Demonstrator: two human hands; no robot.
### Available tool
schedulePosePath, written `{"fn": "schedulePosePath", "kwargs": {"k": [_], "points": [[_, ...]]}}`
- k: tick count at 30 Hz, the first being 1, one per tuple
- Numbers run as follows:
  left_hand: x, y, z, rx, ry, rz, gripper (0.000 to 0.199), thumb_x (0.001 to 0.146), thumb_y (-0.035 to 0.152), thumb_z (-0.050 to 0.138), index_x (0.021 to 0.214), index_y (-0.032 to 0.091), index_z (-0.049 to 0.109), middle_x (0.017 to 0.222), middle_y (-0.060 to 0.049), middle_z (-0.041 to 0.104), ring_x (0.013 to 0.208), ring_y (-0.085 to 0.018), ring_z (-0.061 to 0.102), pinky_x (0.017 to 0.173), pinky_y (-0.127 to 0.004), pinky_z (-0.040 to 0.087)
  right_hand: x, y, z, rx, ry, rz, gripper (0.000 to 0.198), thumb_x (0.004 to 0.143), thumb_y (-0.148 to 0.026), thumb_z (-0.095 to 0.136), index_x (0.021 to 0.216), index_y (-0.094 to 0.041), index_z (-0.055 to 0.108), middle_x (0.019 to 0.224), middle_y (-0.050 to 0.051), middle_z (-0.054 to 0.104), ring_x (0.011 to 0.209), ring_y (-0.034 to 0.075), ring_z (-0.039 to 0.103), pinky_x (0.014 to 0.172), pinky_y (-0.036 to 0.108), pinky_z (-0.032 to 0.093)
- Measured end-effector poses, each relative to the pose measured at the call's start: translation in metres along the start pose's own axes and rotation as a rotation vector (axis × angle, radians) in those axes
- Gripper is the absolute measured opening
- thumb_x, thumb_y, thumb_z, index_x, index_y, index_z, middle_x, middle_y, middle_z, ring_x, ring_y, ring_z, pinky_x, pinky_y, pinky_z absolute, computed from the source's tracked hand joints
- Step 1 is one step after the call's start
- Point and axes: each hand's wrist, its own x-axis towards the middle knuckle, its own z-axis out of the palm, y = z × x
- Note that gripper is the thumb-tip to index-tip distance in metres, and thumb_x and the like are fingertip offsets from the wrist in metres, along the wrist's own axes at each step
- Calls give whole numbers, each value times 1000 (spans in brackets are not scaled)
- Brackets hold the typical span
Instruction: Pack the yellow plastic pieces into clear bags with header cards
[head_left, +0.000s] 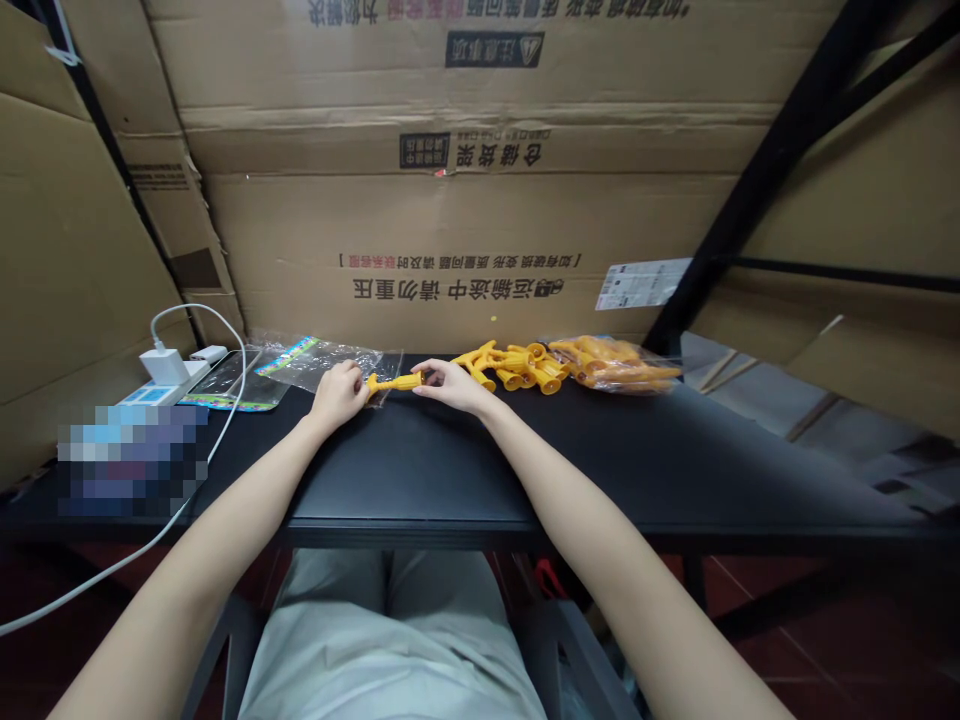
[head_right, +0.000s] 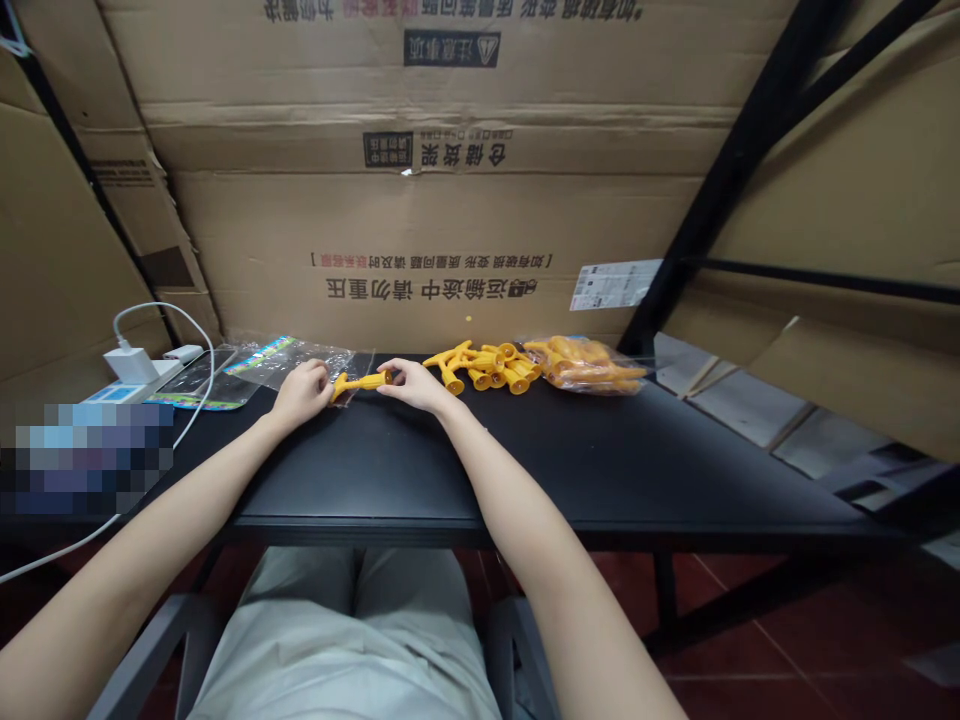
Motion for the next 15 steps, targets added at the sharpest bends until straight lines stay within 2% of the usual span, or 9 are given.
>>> {"fn": "schedulePosePath", "kwargs": {"k": [5,9,12,15], "points": [[-2,8,2,-42,-42,148,14,78,18,46,66,18,53,102,-9,62,90,-19,57,83,-34,42,1,-3,23,-31,74,-44,36,69,-24,69,102,-16,61,99,6,64,73,12,58,75,30,48],[-3,14,-2,-71,-126,206,16,83,24,44,73,19,55,111,-8,61,102,-19,54,93,-36,36,0,-4,39,-65,52,-28,36,70,-23,69,104,-15,60,98,6,64,74,13,59,76,30,48],[-1,13,-9,-47,-121,76,21,86,32,42,76,19,56,111,-8,61,107,-20,52,100,-39,29,-2,-6,42,-126,9,-18,34,70,-24,69,102,-13,62,92,6,65,79,14,59,79,30,47],[2,-1,-17,45,-19,-257,21,86,30,40,87,19,57,108,-11,62,108,-24,51,98,-44,29,-4,-8,41,-165,2,-12,34,71,-24,70,102,-13,63,93,6,66,84,16,60,81,30,46]]}}
